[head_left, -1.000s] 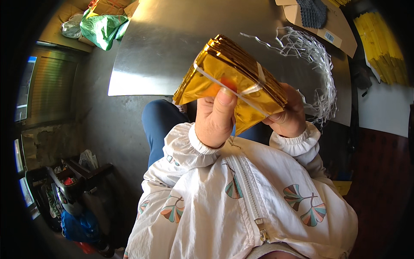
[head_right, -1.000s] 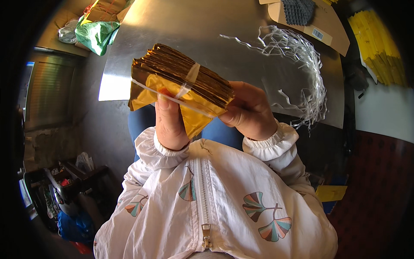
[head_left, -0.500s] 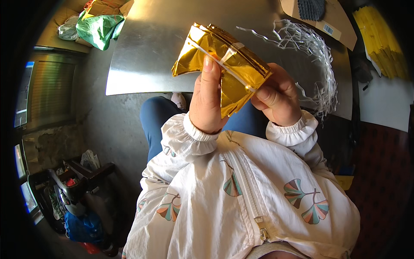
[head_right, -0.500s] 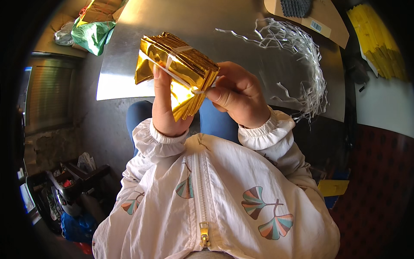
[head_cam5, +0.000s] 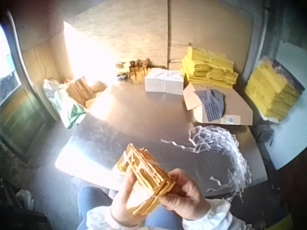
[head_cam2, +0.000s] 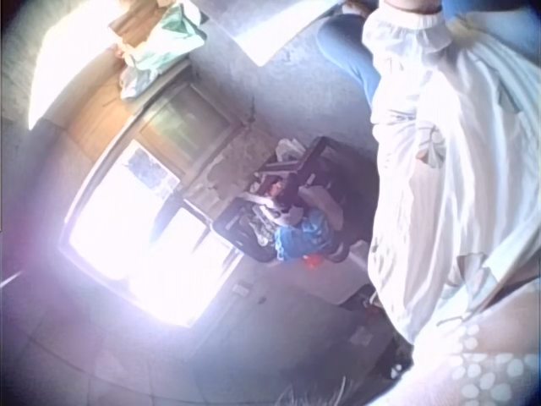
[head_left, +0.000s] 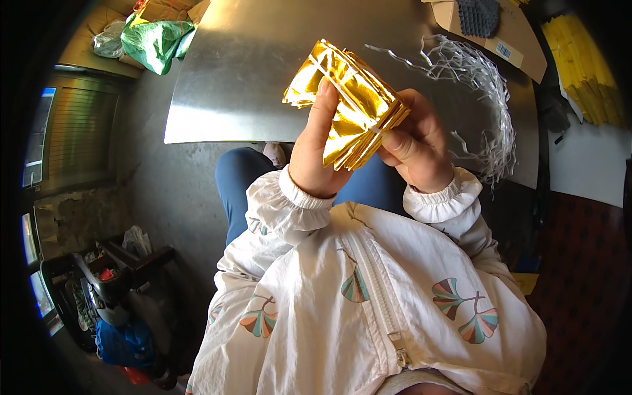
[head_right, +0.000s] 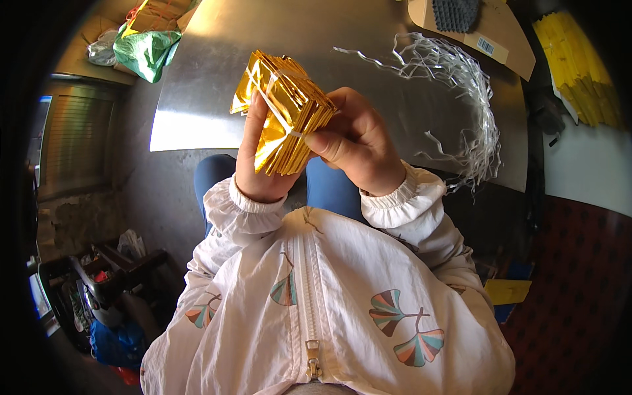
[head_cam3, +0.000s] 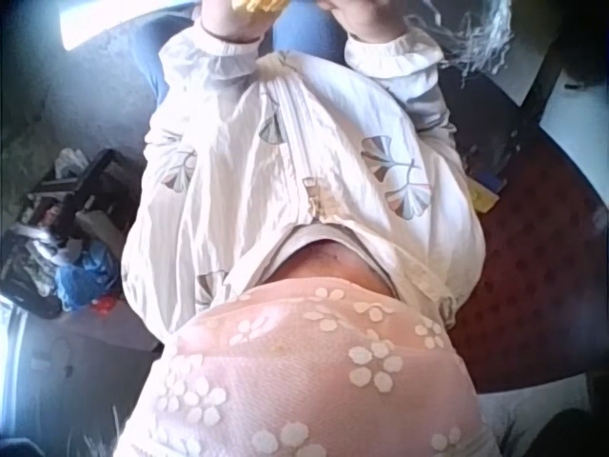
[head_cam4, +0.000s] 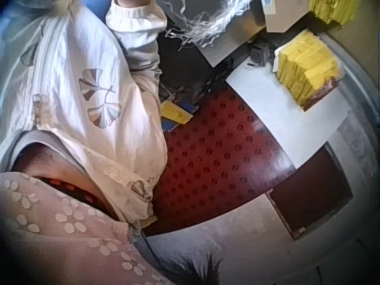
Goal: The person gathers a stack of gold-colored paper sheets on a metal table, aligns them, and ties the bundle with a white string. The person then places the tied bundle on the table among other similar bundles.
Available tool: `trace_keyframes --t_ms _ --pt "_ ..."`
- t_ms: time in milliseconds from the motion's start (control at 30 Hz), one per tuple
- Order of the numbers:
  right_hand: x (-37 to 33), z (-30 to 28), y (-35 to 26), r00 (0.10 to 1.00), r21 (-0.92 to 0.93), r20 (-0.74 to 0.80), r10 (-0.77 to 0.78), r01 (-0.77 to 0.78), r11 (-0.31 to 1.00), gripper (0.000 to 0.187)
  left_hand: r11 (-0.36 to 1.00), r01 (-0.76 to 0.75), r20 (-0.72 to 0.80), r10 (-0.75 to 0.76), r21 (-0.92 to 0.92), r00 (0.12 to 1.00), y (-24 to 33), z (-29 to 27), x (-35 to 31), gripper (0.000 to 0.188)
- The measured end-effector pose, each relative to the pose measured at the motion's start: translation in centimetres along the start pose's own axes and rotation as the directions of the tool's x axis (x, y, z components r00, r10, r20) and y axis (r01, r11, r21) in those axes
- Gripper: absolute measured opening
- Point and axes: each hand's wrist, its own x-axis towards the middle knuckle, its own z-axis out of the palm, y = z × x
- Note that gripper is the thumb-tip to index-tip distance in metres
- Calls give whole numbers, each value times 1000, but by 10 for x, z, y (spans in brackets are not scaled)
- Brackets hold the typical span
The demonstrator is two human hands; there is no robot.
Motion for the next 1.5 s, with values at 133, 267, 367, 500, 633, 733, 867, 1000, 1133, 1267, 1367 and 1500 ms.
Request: trace_keyframes --t_ms 133,267,367,500,633,733,867,1000,1133,1267,1367,1500 --pt "2 0 6 999 -14 -34 10 -11 1000 28 1000 -6 -23 6 -13 1000 1 -8 2 46" --pt "4 0 11 1000 -6 -4 -6 6 1000 29 993 -109 77 112 -36 991 3 -14 4 40" --pt "4 2 10 1000 -37 19 -18 19 999 30 990 -25 78 36 -137 996 2 -17 4 44" --pt "5 5 6 1000 -142 22 -19 22 990 30 981 1 91 17 -195 996 3 -23 5 47" --pt "8 6 6 997 -273 56 -54 67 960 28 971 23 83 -3 -240 997 5 -29 6 48" --pt "11 6 7 992 -322 76 -100 119 939 26 969 24 86 -3 -246 996 6 -33 6 48" --pt "15 2 7 986 -405 139 -92 141 903 23 955 28 120 8 -295 993 7 -37 7 46" --pt "21 1 10 989 -385 123 -79 121 915 20 937 53 134 -7 -346 991 8 -43 9 44" --pt "28 5 14 986 -395 154 -56 114 912 18 939 68 137 -22 -336 990 11 -53 12 46" --pt "35 5 15 989 -486 148 10 64 872 17 899 85 168 -12 -431 986 10 -64 16 48" --pt "43 3 19 985 -505 172 27 64 860 19 862 101 157 -25 -496 987 9 -71 17 49" --pt "56 -5 27 986 -442 152 69 6 897 16 908 133 22 -136 -396 991 12 -80 18 49"
